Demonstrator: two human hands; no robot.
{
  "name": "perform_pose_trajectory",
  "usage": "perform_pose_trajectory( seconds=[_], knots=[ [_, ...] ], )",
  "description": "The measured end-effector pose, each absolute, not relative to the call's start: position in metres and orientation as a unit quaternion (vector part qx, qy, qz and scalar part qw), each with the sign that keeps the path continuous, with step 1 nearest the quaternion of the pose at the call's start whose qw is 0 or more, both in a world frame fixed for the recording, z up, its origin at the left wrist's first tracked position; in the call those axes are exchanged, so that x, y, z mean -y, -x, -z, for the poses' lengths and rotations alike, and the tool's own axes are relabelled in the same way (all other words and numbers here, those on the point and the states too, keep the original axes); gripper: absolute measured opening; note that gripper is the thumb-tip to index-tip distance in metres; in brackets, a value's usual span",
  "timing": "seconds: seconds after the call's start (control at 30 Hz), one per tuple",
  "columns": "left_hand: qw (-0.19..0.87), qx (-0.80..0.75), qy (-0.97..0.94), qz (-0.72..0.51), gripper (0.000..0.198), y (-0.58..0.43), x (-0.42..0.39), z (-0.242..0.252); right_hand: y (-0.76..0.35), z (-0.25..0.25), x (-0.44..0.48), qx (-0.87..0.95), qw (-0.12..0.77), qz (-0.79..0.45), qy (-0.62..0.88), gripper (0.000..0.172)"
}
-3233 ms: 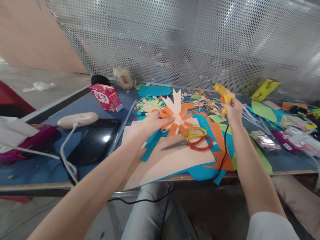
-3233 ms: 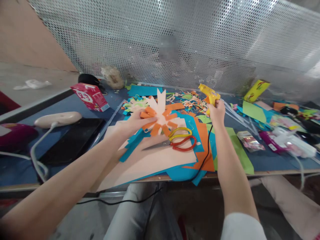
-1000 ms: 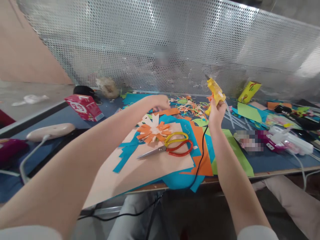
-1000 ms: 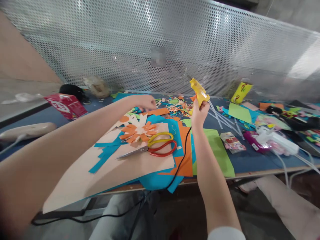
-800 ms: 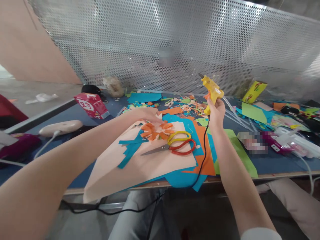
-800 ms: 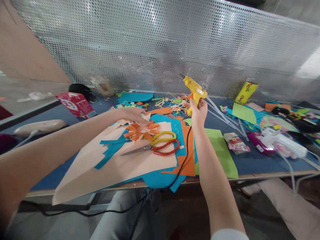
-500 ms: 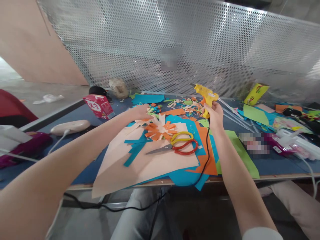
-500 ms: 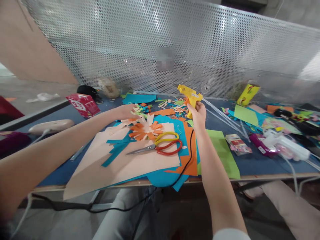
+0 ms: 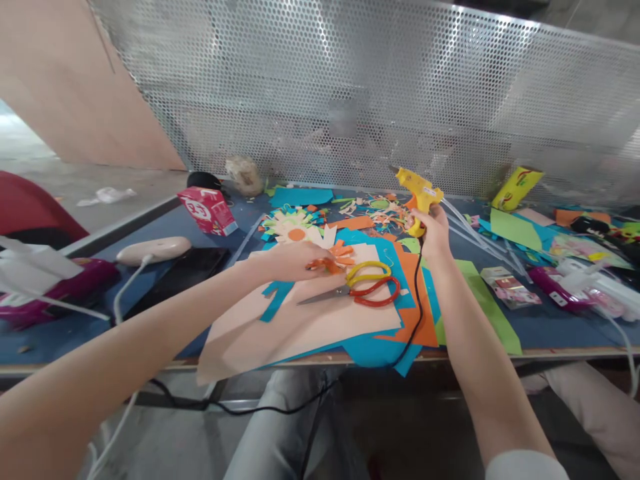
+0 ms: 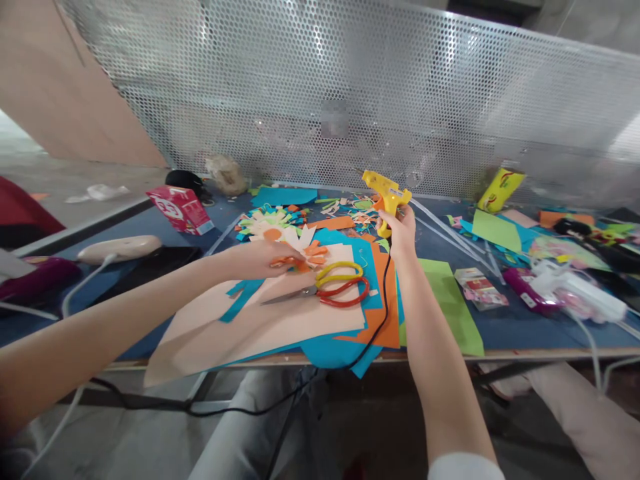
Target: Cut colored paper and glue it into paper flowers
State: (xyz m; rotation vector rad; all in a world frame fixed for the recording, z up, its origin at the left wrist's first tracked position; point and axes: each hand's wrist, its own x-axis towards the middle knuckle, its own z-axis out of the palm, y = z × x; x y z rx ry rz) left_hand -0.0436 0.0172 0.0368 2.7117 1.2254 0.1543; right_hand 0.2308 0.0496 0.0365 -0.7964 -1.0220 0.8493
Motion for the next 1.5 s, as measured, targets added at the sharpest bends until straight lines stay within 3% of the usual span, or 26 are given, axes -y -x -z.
perform_pose_trajectory(
  seconds=[0.1,0.3,0.5,0.57,0.63,0.77,0.93,1.2,1.43,1.5],
  knots=[
    [0.092,-0.392,-0.914,-0.034,0.036,0.049,-0.022,-0.048,-0.230,-0.036,-0.049,0.466,0.711,-0.388,0.357,0.043],
    [0.077,-0.499,-0.838,-0.206,0.036,0.059,-0.025,-0.062,-0.228,-0.035,-0.047,0.482,0.697,-0.396,0.353,0.041],
    [0.179,-0.442,-0.833,-0.282,0.030,0.053,-0.029,-0.036,-0.229,-0.033,-0.049,0.486,0.699,-0.388,0.352,0.040],
    [0.254,-0.405,-0.826,-0.298,0.035,0.050,-0.029,-0.029,-0.230,-0.032,-0.050,0.488,0.699,-0.388,0.349,0.041],
    [0.263,-0.404,-0.819,-0.311,0.041,0.051,-0.028,-0.029,-0.231,-0.031,-0.051,0.491,0.697,-0.390,0.348,0.041],
    [0.164,-0.469,-0.838,-0.225,0.038,0.071,-0.020,-0.039,-0.232,-0.031,-0.053,0.492,0.693,-0.392,0.352,0.042],
    [0.157,-0.473,-0.863,-0.081,0.042,0.106,-0.010,-0.035,-0.230,-0.030,-0.053,0.499,0.691,-0.388,0.352,0.042],
    [0.213,-0.487,-0.845,-0.061,0.043,0.118,-0.021,-0.018,-0.226,-0.030,-0.050,0.513,0.673,-0.380,0.373,0.048],
    [0.127,-0.551,-0.823,-0.050,0.034,0.112,0.000,-0.033,-0.228,-0.028,-0.053,0.530,0.659,-0.367,0.388,0.048],
    [0.170,-0.585,-0.793,0.001,0.040,0.109,0.012,-0.037,-0.228,-0.028,-0.053,0.529,0.660,-0.368,0.387,0.048]
  ],
)
